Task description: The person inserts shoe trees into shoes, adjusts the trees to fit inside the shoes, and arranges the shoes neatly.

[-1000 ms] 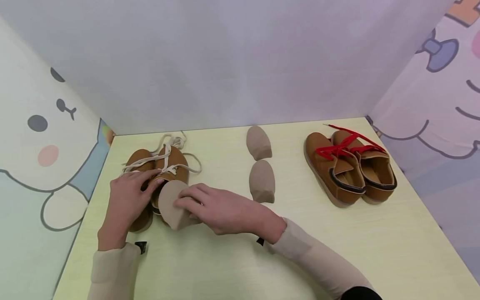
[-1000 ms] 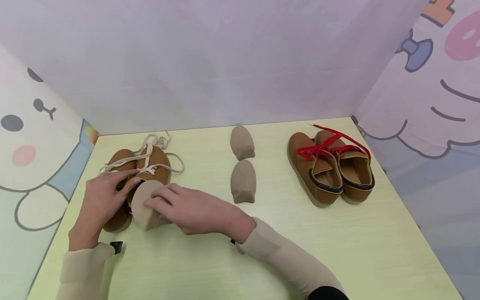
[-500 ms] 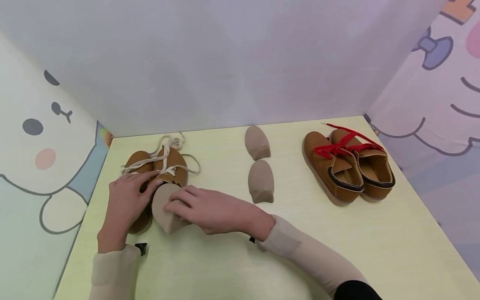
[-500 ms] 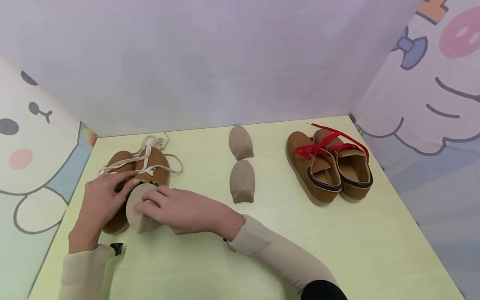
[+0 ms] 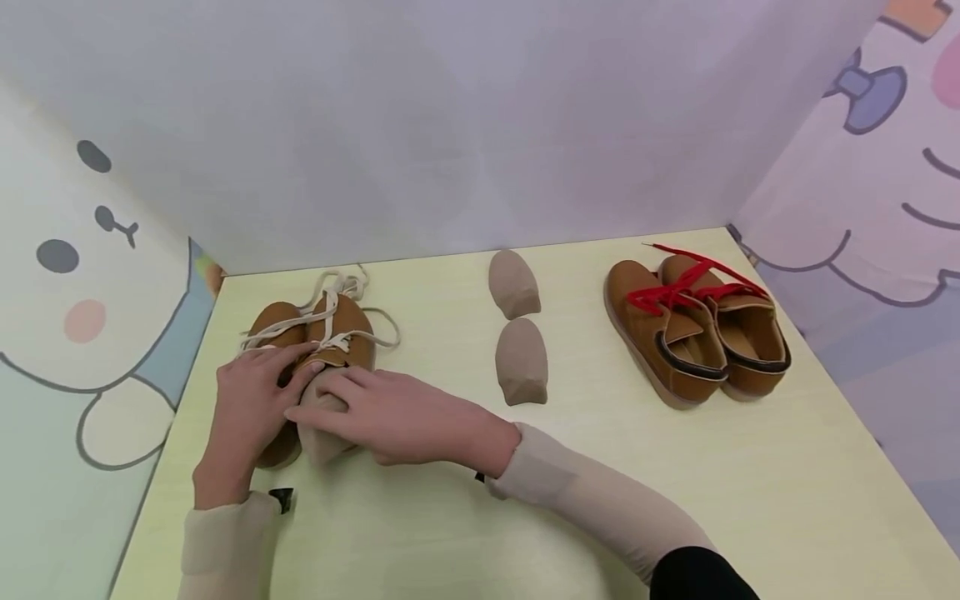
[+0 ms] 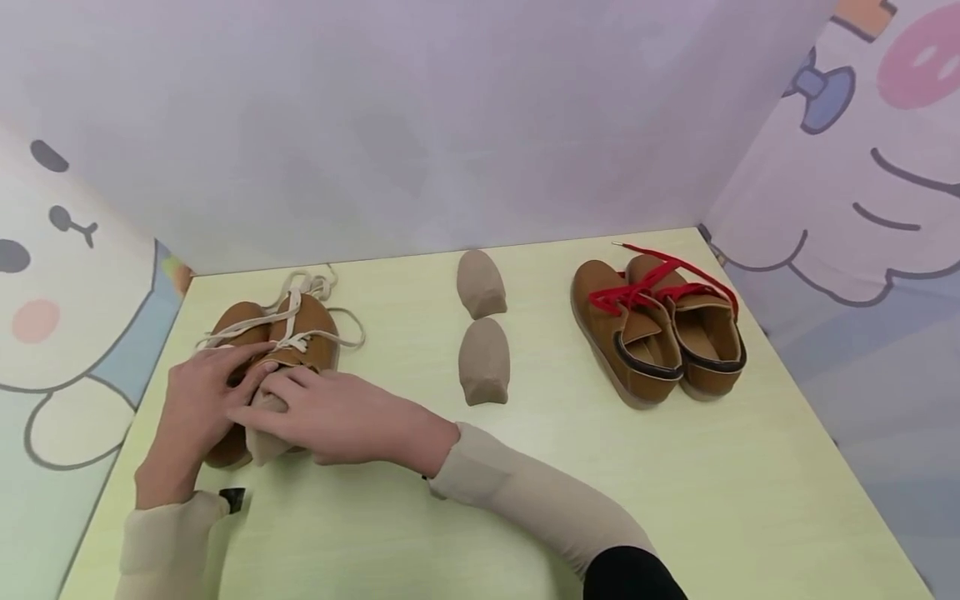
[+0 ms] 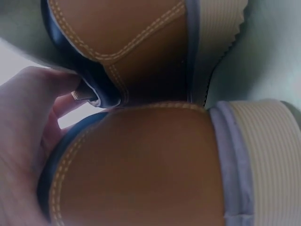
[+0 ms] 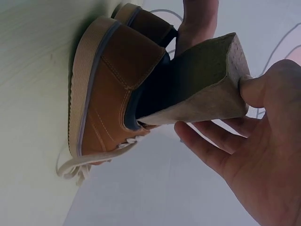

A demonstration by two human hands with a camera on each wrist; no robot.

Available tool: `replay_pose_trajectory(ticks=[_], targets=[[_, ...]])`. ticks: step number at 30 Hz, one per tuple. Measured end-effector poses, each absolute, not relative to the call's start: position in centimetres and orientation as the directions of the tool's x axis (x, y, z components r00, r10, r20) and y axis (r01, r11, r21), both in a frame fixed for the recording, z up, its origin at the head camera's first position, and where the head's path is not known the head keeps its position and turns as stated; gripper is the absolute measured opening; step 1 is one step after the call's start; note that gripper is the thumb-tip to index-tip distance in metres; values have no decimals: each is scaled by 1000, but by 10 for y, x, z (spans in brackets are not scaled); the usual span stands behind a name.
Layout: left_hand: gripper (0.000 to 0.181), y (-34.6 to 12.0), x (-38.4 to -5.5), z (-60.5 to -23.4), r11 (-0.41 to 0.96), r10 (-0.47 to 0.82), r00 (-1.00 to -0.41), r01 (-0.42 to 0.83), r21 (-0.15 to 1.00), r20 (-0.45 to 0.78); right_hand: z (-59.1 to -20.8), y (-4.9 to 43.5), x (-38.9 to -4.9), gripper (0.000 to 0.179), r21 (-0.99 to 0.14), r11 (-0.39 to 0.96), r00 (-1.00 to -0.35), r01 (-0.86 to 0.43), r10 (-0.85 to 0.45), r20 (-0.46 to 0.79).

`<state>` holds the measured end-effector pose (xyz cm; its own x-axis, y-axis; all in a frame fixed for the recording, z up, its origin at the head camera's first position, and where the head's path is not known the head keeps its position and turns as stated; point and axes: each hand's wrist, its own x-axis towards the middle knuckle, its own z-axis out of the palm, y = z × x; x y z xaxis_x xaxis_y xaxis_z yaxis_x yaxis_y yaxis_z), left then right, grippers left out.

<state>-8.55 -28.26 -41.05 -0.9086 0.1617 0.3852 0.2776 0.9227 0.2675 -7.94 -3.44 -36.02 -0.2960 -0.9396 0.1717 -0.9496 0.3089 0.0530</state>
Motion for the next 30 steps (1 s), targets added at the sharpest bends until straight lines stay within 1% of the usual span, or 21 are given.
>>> replay_pose_trajectory(ticks=[2,5,10,13,16,18,21,24,27,30], targets=[[33,-282,-86,-410,922,163,-905,281,267,392,-361,-37,-80,70,60,313,-298,-948,-939,173],[33,-280,-85,-410,920,165,-905,284,270,391,-363,-40,-81,63,70,327,-311,-942,-933,183],[36,-278,-85,-409,916,156,-928,264,302,339,-369,-44,-82,55,51,385,-368,-921,-906,207],[38,-280,-83,-410,910,159,-940,258,326,300,-372,-44,-83,52,7,415,-401,-910,-883,243],[42,-281,-81,-410,897,169,-948,261,358,268,-375,-44,-83,52,-49,445,-442,-894,-857,264],[46,-282,-78,-410,889,169,-952,259,377,254,-376,-43,-83,55,-88,476,-481,-875,-835,267],[48,-283,-71,-407,875,162,-958,251,414,238,-379,-43,-83,64,-158,533,-555,-831,-787,269],[47,-286,-62,-401,852,167,-963,248,460,211,-382,-42,-84,73,-254,584,-635,-771,-732,247],[50,-291,-53,-395,803,199,-970,242,545,138,-385,-43,-85,80,-356,614,-698,-705,-689,194],[61,-298,-45,-392,713,261,-963,236,661,63,-389,-44,-86,83,-456,629,-746,-630,-653,130]])
